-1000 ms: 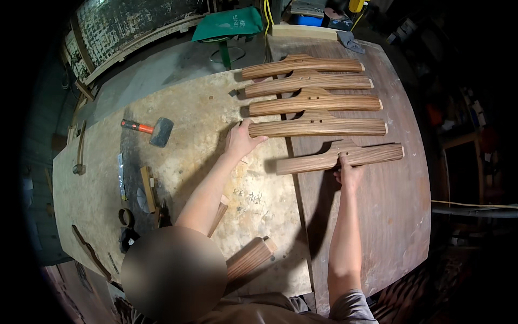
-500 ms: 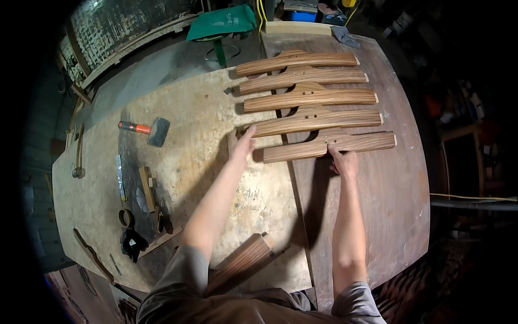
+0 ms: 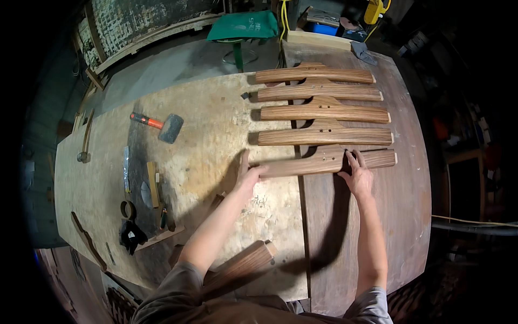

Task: The person repeatedly picks up pairs of curved wooden parts from a pile on the floor and carries them to a workbench. They place the parts onto the workbench, stacking them in a neat pile. The person continues this cycle of picking up parts and stacking them on the table throughout the video.

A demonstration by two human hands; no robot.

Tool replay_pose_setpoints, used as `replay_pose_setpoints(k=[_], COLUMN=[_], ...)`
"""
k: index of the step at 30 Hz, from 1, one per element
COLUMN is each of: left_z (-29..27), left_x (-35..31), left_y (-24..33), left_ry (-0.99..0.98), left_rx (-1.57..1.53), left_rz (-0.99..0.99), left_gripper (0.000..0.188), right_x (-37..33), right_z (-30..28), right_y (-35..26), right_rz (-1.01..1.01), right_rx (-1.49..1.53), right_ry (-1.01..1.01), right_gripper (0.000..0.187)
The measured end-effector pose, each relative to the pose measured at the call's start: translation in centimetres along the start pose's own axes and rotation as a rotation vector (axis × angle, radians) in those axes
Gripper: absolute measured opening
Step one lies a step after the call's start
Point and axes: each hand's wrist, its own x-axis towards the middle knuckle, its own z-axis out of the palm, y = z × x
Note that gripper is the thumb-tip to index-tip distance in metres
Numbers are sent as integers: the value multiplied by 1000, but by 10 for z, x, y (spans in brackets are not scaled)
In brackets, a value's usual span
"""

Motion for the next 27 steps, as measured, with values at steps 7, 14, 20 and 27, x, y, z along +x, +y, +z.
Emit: replay_pose_setpoints(k=[7,14,20,27], left_z=[11,27,40,43], left_x=[40,97,133,155], left_y=[9,35,76,83], left_ry=[33,90,39,70], left_rx=[275,230,190,249], left_rz=[248,320,309,333], left_gripper=[84,82,81,76], right_x=[15,61,104,124], right_z=[8,25,26,26], right_y=[-10,-5,-3,-2], right_rz=[-72,-81,-41,-3], right_rx=[-50,-78,-104,-106], right_ry=[50,100,75,51], right_gripper=[72,72,71,72])
